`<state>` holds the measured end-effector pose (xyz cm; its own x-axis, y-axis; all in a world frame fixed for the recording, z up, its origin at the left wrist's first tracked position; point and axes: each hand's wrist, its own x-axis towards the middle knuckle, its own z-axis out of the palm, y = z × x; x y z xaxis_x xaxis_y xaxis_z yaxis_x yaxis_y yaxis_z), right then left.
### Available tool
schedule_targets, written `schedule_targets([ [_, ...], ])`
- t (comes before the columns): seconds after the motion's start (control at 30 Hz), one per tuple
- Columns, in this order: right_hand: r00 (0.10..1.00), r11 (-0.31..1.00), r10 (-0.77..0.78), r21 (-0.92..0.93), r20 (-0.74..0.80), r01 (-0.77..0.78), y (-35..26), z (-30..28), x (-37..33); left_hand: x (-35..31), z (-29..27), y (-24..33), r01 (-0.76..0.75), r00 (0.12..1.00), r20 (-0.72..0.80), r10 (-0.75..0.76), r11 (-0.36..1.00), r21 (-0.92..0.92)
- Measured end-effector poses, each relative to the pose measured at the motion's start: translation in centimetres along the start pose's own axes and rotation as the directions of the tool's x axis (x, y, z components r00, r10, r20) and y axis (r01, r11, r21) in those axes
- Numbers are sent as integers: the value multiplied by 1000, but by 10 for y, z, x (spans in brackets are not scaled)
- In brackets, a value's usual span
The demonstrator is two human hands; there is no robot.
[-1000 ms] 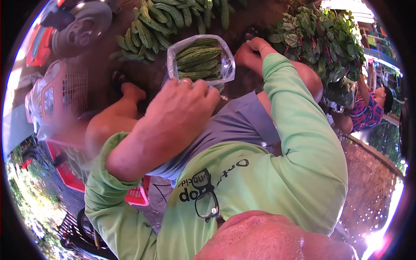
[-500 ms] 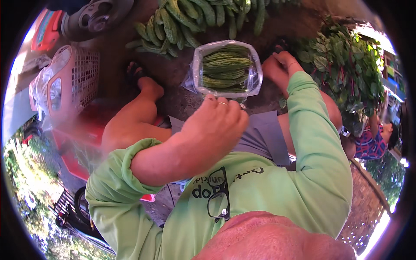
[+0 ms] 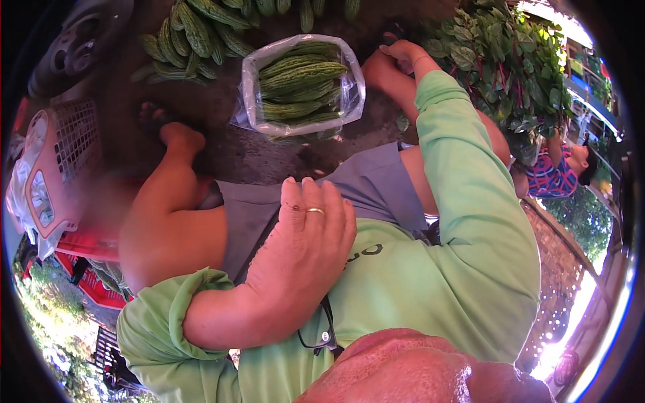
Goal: The person sorts bitter melons by picking them up from a large pile on the ground and placing them into a clear plastic bag held in their lap.
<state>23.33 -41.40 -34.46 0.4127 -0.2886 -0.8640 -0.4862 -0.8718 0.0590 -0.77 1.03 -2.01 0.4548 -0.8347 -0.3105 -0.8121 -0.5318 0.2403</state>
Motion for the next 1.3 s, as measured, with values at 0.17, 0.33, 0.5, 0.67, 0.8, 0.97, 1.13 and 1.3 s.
schedule_targets([
  [0.17,998,999,10,-45,-63,-13,-2,10,8,-2,-2,3,4,1000,24,-3,1000,-10],
  [0.33,996,995,23,-90,-84,-31,11,11,19,4,12,6,-31,999,34,30,999,22],
  [0.5,953,981,-192,-30,-235,191,26,21,28,6,18,8,-6,999,33,6,1000,27],
  [0.67,966,985,-164,-84,-198,150,21,17,21,9,25,11,9,999,49,-11,999,43],
  [0.8,965,983,-182,-41,-190,177,11,21,11,9,28,13,15,997,71,-20,997,69],
  [0.97,965,982,-183,-79,-189,170,19,17,16,12,34,18,2,996,92,-11,996,94],
  [1.13,949,973,-224,-110,-221,204,19,22,18,11,35,21,-1,995,104,-8,995,95],
  [1.3,921,956,-288,-138,-261,260,21,26,32,10,39,24,15,991,133,-29,995,104],
])
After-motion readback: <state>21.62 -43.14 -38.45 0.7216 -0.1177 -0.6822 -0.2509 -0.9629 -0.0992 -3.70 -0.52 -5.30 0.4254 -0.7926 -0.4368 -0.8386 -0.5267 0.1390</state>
